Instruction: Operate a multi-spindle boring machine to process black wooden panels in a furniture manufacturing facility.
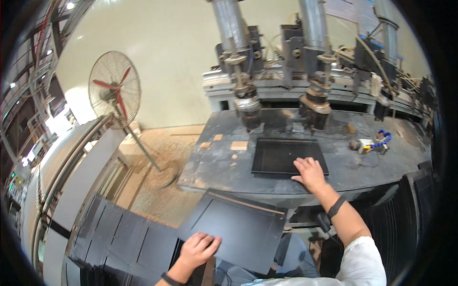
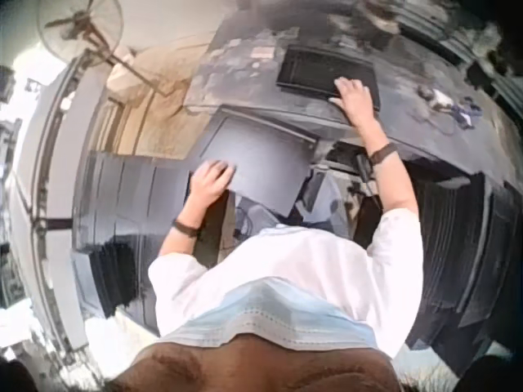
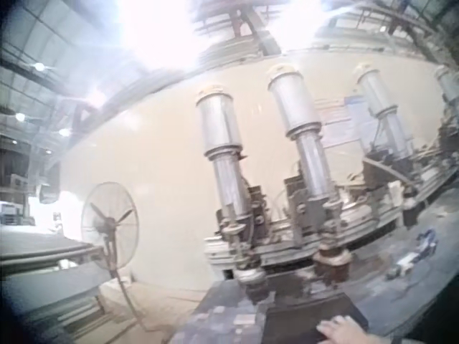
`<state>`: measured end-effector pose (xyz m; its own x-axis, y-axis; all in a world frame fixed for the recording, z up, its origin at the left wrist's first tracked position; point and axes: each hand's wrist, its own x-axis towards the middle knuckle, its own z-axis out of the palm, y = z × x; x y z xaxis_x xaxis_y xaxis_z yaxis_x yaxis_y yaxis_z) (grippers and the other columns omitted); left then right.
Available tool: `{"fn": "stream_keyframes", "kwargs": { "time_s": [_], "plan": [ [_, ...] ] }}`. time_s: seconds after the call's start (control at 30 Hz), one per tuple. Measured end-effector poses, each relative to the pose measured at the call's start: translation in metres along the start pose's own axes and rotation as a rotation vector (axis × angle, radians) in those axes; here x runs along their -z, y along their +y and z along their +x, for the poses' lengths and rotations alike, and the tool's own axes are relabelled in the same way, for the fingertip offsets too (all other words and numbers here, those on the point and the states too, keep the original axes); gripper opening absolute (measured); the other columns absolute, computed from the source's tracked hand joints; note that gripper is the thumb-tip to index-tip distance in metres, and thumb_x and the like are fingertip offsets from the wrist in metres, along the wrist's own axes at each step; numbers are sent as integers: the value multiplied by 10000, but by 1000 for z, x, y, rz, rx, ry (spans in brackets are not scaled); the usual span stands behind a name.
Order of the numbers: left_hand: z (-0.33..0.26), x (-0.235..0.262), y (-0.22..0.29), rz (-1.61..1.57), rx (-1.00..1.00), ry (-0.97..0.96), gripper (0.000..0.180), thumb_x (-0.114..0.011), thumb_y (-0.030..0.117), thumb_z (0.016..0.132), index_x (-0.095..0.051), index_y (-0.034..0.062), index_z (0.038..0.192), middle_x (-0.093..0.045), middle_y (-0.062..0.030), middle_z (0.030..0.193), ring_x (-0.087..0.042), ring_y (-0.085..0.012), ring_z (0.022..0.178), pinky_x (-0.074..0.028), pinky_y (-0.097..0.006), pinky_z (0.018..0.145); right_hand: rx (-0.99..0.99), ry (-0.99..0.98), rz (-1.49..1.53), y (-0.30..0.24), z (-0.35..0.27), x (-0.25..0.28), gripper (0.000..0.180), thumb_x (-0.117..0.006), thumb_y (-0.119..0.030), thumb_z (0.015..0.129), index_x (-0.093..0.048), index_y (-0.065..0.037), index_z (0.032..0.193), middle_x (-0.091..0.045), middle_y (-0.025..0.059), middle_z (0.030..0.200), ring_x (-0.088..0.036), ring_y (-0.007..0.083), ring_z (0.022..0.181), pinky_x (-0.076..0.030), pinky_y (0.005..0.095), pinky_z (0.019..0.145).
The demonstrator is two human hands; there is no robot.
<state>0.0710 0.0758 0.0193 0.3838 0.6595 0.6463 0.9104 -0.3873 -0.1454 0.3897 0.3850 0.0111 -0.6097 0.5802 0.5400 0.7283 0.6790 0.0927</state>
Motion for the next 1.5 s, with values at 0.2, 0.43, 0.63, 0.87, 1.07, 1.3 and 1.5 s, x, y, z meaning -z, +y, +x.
{"fn": "stream_keyframes", "kwargs": {
  "time_s": [0.2, 0.43, 0.63, 0.87, 1.07, 1.3, 1.5],
  "plan": [
    [-108, 161, -8, 536, 336, -133, 184, -701, 81, 690, -662, 93, 870, -633, -45, 847, -611, -224, 765, -529, -336, 690, 67, -150, 243, 5, 44, -39, 464, -679, -307, 775, -621, -53, 1158, -587, 101, 1258, -508, 305, 1176, -408, 408, 991],
    [-256, 332, -2, 1248, 877, -102, 343, -535, -33, 706, -658, 60, 1012, -624, -103, 1136, -572, -327, 1057, -472, -422, 905, -5, -195, 162, 35, 36, -54, 493, -653, -142, 802, -536, -28, 1267, -540, 138, 1309, -448, 349, 1249, -358, 414, 1040],
    [-362, 420, -3, 1398, 1238, -201, 291, -651, 80, 741, -637, 115, 1030, -651, -48, 1027, -557, -284, 1088, -459, -391, 892, -47, -34, 144, 38, 24, -11, 560, -600, -160, 866, -423, -74, 1389, -423, 139, 1425, -324, 337, 1355, -263, 425, 1108],
    [-414, 395, -11, 1172, 1702, -484, 613, -461, 532, 920, -469, 109, 1363, -492, -148, 1353, -438, -330, 1253, -342, -488, 1006, -336, 186, -575, 88, -151, 228, 616, -583, -203, 892, -336, -96, 1446, -339, 108, 1489, -275, 297, 1390, -235, 420, 1132],
    [-326, 260, -120, 1087, 808, 100, 481, -556, 244, 925, -469, 44, 1354, -463, -171, 1374, -404, -361, 1284, -296, -494, 1051, -1094, -132, -815, 55, -310, 348, 711, -713, -306, 779, -417, 26, 1334, -466, 205, 1330, -437, 356, 1233, -394, 425, 1008],
    [85, -59, -68, -176, 313, 21, 586, -758, 208, 702, -551, 72, 1233, -524, -124, 1251, -439, -338, 1236, -276, -527, 1077, -762, 132, -752, -33, -240, 339, 405, -581, 107, 596, -566, -14, 982, -523, 152, 982, -516, 353, 973, -426, 410, 827],
    [200, -241, -17, -193, 294, -297, 775, -471, 621, 856, -412, 69, 1397, -368, -126, 1463, -267, -308, 1385, -142, -542, 1132, -285, 297, -436, -37, -142, 299, 380, -619, 38, 575, -651, -61, 940, -608, 77, 874, -573, 284, 819, -472, 383, 698]
  ]
}}
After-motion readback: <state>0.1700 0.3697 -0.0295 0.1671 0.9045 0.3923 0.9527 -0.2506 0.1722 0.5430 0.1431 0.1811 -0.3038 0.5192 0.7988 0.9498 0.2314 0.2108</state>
